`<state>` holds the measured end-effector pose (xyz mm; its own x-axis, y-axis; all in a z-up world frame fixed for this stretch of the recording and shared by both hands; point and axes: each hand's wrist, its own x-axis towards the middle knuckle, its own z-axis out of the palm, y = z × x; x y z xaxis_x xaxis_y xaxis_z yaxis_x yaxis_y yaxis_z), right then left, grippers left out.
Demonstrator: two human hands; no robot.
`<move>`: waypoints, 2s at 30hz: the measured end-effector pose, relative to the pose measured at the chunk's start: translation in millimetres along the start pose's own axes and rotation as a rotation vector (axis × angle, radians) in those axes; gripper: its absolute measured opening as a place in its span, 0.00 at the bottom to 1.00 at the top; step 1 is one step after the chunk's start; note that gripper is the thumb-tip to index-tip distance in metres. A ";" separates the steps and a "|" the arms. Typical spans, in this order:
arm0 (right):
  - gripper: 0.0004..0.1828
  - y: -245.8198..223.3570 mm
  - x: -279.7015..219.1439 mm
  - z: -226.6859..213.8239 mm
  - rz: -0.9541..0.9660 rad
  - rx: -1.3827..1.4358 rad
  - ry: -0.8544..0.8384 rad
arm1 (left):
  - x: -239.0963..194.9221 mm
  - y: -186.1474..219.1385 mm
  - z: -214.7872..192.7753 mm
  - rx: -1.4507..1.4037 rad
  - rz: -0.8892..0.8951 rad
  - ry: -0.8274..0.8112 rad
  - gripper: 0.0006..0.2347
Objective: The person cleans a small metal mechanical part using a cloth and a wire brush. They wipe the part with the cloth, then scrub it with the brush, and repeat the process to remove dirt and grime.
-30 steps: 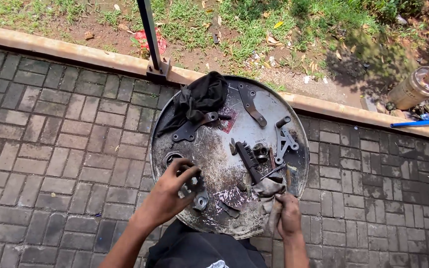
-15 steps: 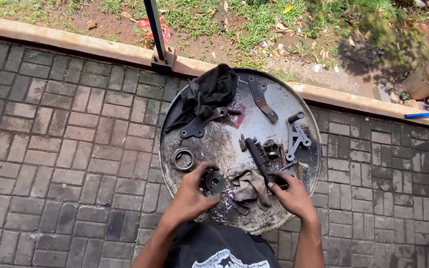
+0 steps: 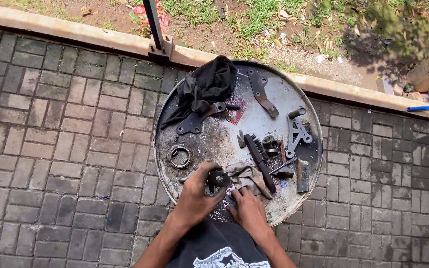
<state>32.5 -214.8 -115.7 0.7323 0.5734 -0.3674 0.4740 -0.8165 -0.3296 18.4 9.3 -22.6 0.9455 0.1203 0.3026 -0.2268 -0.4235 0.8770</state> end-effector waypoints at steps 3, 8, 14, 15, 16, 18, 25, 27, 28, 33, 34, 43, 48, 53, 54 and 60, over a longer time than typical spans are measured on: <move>0.24 3.4 2.4 6.2 -0.008 0.025 0.010 | 4.9 5.5 -3.6 0.015 0.102 -0.006 0.26; 0.15 -17.5 -1.6 -52.1 -0.066 0.416 -0.010 | 2.7 10.1 -3.4 0.043 0.192 0.030 0.25; 0.12 -50.3 -18.9 -153.2 -0.114 0.727 0.257 | 6.4 18.2 -1.9 0.166 0.215 0.116 0.27; 0.11 -61.7 -19.3 -172.3 -0.238 0.704 0.422 | 10.6 21.7 -3.9 0.183 0.219 0.133 0.24; 0.11 -70.0 -17.0 -176.8 -0.239 0.704 0.423 | 10.4 22.5 -2.6 0.183 0.221 0.133 0.24; 0.09 -85.4 -14.2 -186.1 -0.333 0.624 0.531 | 9.8 25.4 1.1 0.198 0.204 0.138 0.22; 0.09 -92.7 -4.8 -164.6 -0.279 0.507 0.609 | 6.9 35.5 6.8 0.189 0.197 0.111 0.23; 0.08 -98.2 -5.6 -172.5 -0.281 0.502 0.630 | 9.0 38.7 6.6 0.191 0.222 0.125 0.21; 0.08 -99.0 -4.7 -172.0 -0.281 0.502 0.632 | 10.4 38.6 7.2 0.192 0.223 0.125 0.21; 0.06 -101.2 -0.5 -171.7 -0.301 0.482 0.659 | 13.7 37.9 10.3 0.257 0.282 0.150 0.15; 0.06 -100.7 -1.1 -169.4 -0.299 0.482 0.657 | 12.6 36.6 11.5 0.256 0.280 0.149 0.15; 0.07 -95.8 1.4 -154.3 -0.322 0.460 0.693 | 14.6 36.4 12.7 0.240 0.256 0.144 0.16; 0.06 -88.4 1.9 -151.5 -0.230 0.524 0.753 | 18.3 38.3 12.4 0.265 0.276 0.086 0.19; 0.11 -87.7 -4.5 -163.1 -0.255 0.507 0.627 | 22.7 35.7 9.5 0.249 0.225 0.058 0.18; 0.13 -86.6 -6.1 -162.3 -0.258 0.507 0.622 | 24.5 36.0 8.6 0.253 0.210 0.058 0.17; 0.08 -93.7 -5.5 -167.9 -0.206 0.489 0.638 | 22.2 39.0 13.9 0.226 0.229 0.036 0.17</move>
<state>66.2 -152.8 63.3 0.8606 0.4398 0.2567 0.4704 -0.4936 -0.7315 33.8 -17.1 13.2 0.8660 0.0291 0.4993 -0.3713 -0.6314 0.6808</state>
